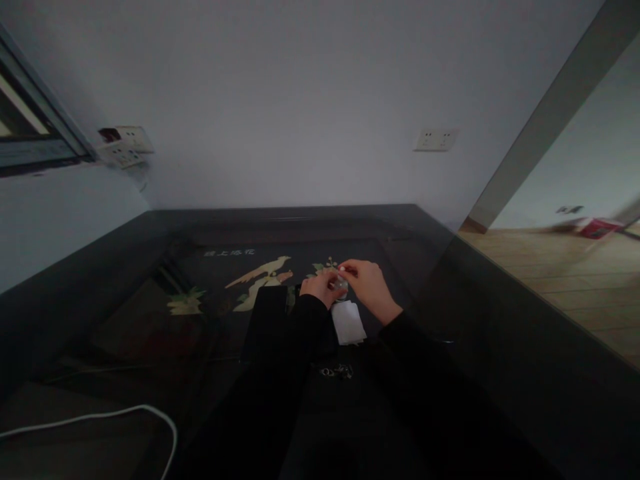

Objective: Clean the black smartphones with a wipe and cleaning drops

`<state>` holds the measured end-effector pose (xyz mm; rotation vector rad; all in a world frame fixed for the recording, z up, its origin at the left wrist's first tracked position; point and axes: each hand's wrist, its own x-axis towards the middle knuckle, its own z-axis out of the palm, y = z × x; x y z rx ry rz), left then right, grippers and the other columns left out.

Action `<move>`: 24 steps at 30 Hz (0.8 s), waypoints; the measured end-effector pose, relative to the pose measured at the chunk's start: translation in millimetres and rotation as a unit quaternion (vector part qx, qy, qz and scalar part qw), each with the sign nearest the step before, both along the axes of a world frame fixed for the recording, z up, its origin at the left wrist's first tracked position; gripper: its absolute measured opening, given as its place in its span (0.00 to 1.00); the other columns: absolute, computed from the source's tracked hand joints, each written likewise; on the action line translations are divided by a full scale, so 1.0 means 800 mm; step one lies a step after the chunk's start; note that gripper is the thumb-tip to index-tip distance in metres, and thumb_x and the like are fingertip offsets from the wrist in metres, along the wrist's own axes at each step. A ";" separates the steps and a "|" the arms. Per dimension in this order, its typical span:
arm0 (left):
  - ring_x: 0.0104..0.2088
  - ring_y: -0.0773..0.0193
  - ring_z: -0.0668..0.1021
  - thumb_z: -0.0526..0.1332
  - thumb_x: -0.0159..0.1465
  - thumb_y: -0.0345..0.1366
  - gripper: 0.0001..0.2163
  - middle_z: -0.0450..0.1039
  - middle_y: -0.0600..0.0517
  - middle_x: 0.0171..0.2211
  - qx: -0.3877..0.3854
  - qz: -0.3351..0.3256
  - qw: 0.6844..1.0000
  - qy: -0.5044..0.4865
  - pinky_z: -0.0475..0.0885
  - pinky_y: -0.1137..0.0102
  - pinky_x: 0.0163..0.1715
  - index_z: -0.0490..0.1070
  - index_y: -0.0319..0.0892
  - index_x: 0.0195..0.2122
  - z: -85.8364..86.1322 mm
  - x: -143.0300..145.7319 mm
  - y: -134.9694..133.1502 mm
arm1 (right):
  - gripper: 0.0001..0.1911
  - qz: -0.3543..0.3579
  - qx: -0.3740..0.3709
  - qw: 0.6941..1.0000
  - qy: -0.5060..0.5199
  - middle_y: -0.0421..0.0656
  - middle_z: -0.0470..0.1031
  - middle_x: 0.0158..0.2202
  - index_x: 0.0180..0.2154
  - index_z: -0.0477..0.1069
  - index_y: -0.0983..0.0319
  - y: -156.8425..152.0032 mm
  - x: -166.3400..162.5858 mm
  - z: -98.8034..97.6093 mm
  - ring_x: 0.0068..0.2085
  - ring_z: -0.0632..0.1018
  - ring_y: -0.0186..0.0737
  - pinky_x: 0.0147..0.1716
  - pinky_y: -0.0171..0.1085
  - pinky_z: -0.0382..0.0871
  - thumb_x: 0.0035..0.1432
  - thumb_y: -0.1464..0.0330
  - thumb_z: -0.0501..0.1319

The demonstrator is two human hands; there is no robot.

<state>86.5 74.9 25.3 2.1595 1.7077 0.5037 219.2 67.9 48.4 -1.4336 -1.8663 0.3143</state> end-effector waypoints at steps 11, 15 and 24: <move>0.38 0.61 0.76 0.60 0.52 0.46 0.16 0.77 0.55 0.34 0.008 -0.002 1.000 -0.004 0.65 0.70 0.36 0.71 0.49 0.42 -0.002 0.000 0.000 | 0.05 0.019 -0.021 0.998 -0.052 0.44 0.78 0.29 0.31 0.75 0.60 0.000 0.007 0.006 0.32 0.77 0.39 0.33 0.35 0.65 0.51 0.70 0.60; 0.37 0.62 0.77 0.60 0.52 0.46 0.17 0.77 0.56 0.34 0.013 -0.009 1.000 -0.011 0.66 0.71 0.36 0.71 0.50 0.42 -0.008 -0.002 0.003 | 0.06 0.052 -0.028 0.997 -0.057 0.42 0.77 0.29 0.32 0.75 0.60 0.002 0.013 0.008 0.31 0.77 0.38 0.32 0.33 0.66 0.52 0.70 0.59; 0.36 0.62 0.77 0.60 0.53 0.46 0.17 0.77 0.55 0.33 0.014 -0.017 1.000 -0.015 0.66 0.71 0.35 0.70 0.50 0.44 -0.008 -0.002 0.004 | 0.07 0.048 -0.033 0.995 -0.078 0.41 0.77 0.30 0.33 0.74 0.59 0.006 0.013 0.004 0.30 0.76 0.36 0.31 0.33 0.66 0.52 0.71 0.59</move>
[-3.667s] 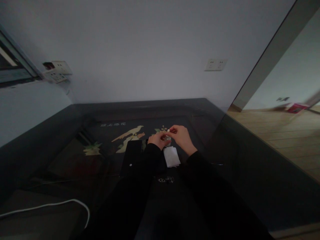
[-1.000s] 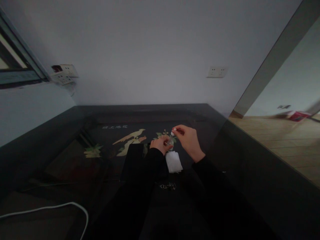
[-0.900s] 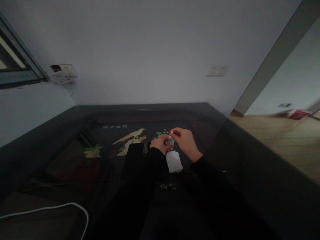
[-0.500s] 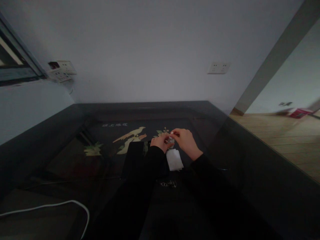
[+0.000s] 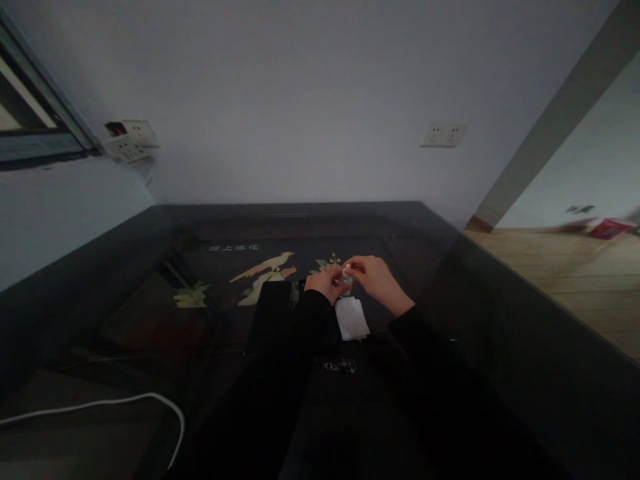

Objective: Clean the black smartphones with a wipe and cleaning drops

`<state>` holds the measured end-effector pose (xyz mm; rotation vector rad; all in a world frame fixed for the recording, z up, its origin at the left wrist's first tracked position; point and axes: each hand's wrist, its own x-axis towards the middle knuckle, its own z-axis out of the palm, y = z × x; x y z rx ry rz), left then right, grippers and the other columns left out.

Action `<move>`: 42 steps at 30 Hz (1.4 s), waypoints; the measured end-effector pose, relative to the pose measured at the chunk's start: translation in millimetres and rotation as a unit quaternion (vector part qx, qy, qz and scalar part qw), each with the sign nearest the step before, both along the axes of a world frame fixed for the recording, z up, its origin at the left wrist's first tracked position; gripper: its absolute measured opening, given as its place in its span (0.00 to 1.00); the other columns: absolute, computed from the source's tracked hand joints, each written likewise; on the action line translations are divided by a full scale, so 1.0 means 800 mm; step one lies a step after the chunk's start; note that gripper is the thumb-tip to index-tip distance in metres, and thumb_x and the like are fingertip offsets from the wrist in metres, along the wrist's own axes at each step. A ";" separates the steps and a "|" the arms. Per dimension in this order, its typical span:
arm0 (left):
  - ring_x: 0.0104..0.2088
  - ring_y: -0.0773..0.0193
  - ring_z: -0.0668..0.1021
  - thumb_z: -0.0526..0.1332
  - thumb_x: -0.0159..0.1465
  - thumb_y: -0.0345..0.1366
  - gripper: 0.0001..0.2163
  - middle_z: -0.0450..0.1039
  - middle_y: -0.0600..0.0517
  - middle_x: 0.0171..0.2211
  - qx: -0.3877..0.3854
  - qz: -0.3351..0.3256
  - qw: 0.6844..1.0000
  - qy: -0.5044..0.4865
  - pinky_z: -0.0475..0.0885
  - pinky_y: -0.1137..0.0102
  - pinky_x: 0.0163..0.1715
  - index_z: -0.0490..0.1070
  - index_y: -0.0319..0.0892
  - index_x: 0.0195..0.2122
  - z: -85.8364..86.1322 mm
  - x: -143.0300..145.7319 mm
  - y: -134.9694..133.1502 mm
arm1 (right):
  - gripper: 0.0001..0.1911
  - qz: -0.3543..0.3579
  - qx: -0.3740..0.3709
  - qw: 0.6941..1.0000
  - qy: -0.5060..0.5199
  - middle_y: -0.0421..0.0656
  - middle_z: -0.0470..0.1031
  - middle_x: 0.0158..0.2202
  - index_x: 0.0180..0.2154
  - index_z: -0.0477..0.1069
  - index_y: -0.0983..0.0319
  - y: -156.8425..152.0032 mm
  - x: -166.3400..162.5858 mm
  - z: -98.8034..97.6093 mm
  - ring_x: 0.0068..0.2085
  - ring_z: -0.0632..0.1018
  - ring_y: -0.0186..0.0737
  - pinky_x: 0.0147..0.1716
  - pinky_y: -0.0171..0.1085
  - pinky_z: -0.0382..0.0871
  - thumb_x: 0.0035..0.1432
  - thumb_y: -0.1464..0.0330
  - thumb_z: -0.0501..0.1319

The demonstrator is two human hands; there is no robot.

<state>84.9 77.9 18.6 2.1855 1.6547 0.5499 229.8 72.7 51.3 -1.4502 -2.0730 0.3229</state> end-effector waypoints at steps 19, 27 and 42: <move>0.36 0.61 0.77 0.59 0.53 0.46 0.16 0.77 0.55 0.33 0.008 0.003 1.000 0.010 0.66 0.70 0.36 0.70 0.49 0.42 0.000 0.002 -0.002 | 0.08 -0.089 -0.004 0.993 -0.074 0.43 0.75 0.30 0.33 0.71 0.60 -0.009 -0.009 -0.002 0.34 0.74 0.39 0.29 0.33 0.61 0.54 0.62 0.58; 0.39 0.56 0.76 0.58 0.54 0.45 0.16 0.77 0.51 0.35 0.006 0.007 1.000 0.021 0.65 0.65 0.40 0.71 0.46 0.41 0.000 0.007 -0.006 | 0.18 -0.138 -0.016 0.985 -0.102 0.42 0.74 0.34 0.39 0.66 0.58 -0.014 -0.006 0.000 0.34 0.74 0.40 0.29 0.33 0.60 0.54 0.52 0.55; 0.46 0.50 0.70 0.51 0.58 0.42 0.13 0.70 0.43 0.43 0.063 0.105 0.981 0.149 0.61 0.57 0.45 0.69 0.41 0.38 0.028 -0.051 -0.044 | 0.22 -0.203 -0.112 0.958 -0.170 0.58 0.70 0.40 0.38 0.68 0.67 -0.106 -0.025 -0.040 0.43 0.72 0.53 0.33 0.41 0.65 0.48 0.56 0.62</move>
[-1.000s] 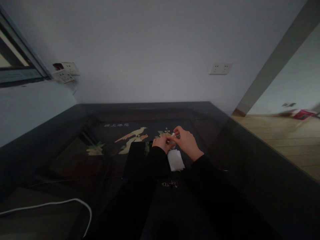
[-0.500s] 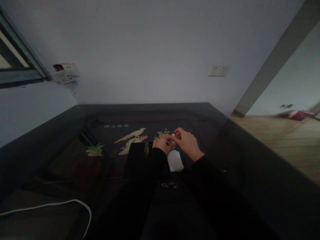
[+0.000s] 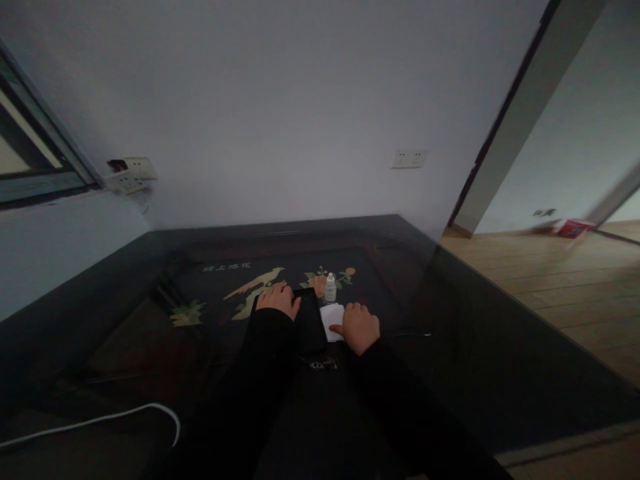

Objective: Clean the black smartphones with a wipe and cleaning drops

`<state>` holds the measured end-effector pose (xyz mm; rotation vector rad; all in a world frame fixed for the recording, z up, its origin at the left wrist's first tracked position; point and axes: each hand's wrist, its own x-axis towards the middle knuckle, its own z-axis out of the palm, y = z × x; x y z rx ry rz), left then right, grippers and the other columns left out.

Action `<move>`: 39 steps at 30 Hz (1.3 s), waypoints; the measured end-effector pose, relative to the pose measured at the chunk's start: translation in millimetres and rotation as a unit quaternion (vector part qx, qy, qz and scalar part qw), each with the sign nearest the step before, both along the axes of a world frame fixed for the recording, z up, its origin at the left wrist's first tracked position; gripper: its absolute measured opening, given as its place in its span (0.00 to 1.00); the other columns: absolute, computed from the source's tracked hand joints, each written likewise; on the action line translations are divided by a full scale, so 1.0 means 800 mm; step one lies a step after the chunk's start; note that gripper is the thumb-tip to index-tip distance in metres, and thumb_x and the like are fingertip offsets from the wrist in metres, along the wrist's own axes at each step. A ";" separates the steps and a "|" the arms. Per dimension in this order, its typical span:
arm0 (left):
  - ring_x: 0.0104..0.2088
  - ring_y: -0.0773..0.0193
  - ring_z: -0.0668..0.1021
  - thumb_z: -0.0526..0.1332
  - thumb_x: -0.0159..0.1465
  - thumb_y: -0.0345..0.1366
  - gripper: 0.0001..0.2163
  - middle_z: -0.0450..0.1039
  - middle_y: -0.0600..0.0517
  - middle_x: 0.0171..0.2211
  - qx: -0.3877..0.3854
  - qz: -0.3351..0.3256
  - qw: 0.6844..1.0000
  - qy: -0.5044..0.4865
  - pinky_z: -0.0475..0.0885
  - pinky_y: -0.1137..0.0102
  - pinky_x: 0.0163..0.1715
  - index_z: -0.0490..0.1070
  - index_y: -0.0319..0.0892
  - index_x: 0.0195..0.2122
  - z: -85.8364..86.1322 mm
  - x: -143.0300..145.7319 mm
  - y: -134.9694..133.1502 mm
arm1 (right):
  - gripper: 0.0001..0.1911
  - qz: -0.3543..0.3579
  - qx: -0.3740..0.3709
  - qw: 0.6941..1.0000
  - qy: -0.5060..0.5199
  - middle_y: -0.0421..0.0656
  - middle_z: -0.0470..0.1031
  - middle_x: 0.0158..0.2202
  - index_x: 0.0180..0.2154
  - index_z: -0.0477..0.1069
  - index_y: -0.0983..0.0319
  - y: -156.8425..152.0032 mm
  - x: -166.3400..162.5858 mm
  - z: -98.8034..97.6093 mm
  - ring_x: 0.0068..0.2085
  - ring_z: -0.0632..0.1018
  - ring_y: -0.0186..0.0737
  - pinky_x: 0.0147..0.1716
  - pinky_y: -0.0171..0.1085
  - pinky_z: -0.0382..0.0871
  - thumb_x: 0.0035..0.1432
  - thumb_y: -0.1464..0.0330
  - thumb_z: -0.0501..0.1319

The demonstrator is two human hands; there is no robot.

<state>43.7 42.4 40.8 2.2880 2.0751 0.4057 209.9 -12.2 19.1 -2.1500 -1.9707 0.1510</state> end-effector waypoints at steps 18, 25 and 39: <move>0.43 0.50 0.73 0.51 0.56 0.36 0.14 0.71 0.40 0.39 -0.058 0.063 0.994 0.071 0.65 0.60 0.40 0.66 0.34 0.40 -0.043 -0.009 -0.032 | 0.14 0.074 0.068 0.933 0.347 0.35 0.65 0.28 0.31 0.60 0.60 0.027 0.016 -0.041 0.30 0.69 0.33 0.29 0.31 0.61 0.38 0.77 0.57; 0.46 0.50 0.69 0.52 0.56 0.35 0.16 0.67 0.43 0.45 0.021 -0.015 1.000 -0.003 0.64 0.59 0.42 0.65 0.40 0.45 -0.032 -0.002 -0.047 | 0.16 0.079 0.086 0.907 0.405 0.38 0.63 0.33 0.31 0.61 0.61 0.022 0.010 -0.035 0.31 0.68 0.33 0.31 0.33 0.64 0.35 0.79 0.55; 0.42 0.60 0.74 0.61 0.51 0.40 0.20 0.73 0.47 0.42 0.015 -0.178 0.905 -0.386 0.68 0.66 0.44 0.67 0.40 0.46 -0.049 0.020 -0.068 | 0.17 0.160 0.050 0.780 0.603 0.41 0.70 0.33 0.38 0.59 0.61 -0.011 -0.004 0.016 0.30 0.74 0.36 0.29 0.34 0.68 0.44 0.68 0.59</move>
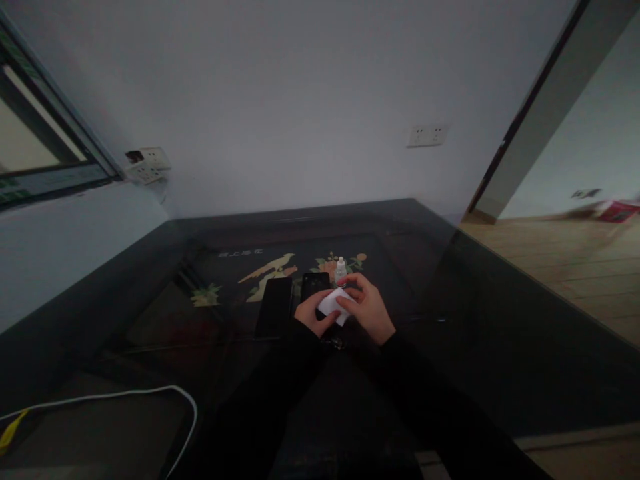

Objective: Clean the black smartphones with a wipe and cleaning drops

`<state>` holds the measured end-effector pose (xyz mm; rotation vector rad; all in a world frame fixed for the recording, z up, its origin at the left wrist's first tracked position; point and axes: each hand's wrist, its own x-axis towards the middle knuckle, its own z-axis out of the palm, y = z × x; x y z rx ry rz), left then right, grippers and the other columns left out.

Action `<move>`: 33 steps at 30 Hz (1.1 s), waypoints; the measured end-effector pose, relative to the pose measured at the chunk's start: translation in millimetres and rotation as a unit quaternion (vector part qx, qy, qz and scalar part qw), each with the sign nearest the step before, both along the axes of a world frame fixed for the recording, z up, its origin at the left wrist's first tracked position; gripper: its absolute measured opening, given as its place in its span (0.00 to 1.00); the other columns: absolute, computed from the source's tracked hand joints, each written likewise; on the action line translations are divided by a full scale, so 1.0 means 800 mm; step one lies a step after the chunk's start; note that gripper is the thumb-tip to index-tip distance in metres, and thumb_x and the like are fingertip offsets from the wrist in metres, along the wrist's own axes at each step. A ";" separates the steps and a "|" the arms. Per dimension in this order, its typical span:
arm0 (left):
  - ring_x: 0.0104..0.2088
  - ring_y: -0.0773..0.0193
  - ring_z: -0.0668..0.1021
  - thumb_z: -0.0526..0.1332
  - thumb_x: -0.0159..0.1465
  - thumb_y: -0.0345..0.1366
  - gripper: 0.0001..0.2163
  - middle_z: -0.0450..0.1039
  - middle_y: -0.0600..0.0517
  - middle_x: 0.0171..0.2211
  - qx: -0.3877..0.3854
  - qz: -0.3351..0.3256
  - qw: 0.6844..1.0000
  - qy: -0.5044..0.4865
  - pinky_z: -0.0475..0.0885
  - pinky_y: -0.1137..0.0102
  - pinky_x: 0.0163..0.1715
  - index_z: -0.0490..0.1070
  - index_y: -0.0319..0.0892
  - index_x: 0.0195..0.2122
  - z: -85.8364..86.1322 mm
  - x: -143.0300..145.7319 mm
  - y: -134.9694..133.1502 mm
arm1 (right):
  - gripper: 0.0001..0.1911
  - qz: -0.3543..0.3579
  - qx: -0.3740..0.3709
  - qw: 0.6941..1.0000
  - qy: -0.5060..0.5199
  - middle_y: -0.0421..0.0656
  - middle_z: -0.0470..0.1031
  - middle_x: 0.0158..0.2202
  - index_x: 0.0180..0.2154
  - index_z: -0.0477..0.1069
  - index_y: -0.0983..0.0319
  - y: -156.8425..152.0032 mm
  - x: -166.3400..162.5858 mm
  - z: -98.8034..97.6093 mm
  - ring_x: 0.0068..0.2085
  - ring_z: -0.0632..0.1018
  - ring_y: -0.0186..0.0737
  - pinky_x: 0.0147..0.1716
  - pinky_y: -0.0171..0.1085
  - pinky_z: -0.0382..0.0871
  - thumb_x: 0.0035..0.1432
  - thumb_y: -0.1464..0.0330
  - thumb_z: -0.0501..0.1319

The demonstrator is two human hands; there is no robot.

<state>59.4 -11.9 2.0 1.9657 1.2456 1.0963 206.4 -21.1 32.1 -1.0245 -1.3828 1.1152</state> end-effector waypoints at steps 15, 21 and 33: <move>0.42 0.59 0.74 0.63 0.48 0.44 0.30 0.70 0.45 0.46 -0.155 -0.001 0.946 -0.283 0.70 0.66 0.40 0.62 0.39 0.52 -0.015 0.001 0.011 | 0.16 -0.014 -0.132 0.978 0.161 0.40 0.72 0.24 0.28 0.69 0.65 0.001 -0.012 -0.026 0.26 0.71 0.34 0.26 0.32 0.64 0.36 0.63 0.68; 0.33 0.65 0.75 0.64 0.46 0.45 0.26 0.73 0.47 0.38 -0.215 0.060 0.892 -0.394 0.69 0.70 0.32 0.65 0.38 0.45 -0.015 -0.003 0.015 | 0.17 -0.006 -0.127 0.973 0.192 0.38 0.71 0.24 0.30 0.68 0.64 -0.003 -0.019 -0.023 0.24 0.70 0.32 0.25 0.32 0.63 0.36 0.64 0.68; 0.25 0.68 0.73 0.60 0.49 0.45 0.14 0.70 0.55 0.27 -0.141 0.067 0.935 -0.317 0.68 0.71 0.28 0.59 0.43 0.29 -0.019 0.008 0.005 | 0.18 0.009 -0.135 0.968 0.211 0.41 0.75 0.27 0.32 0.72 0.64 -0.009 -0.024 -0.026 0.28 0.73 0.35 0.29 0.34 0.65 0.35 0.65 0.69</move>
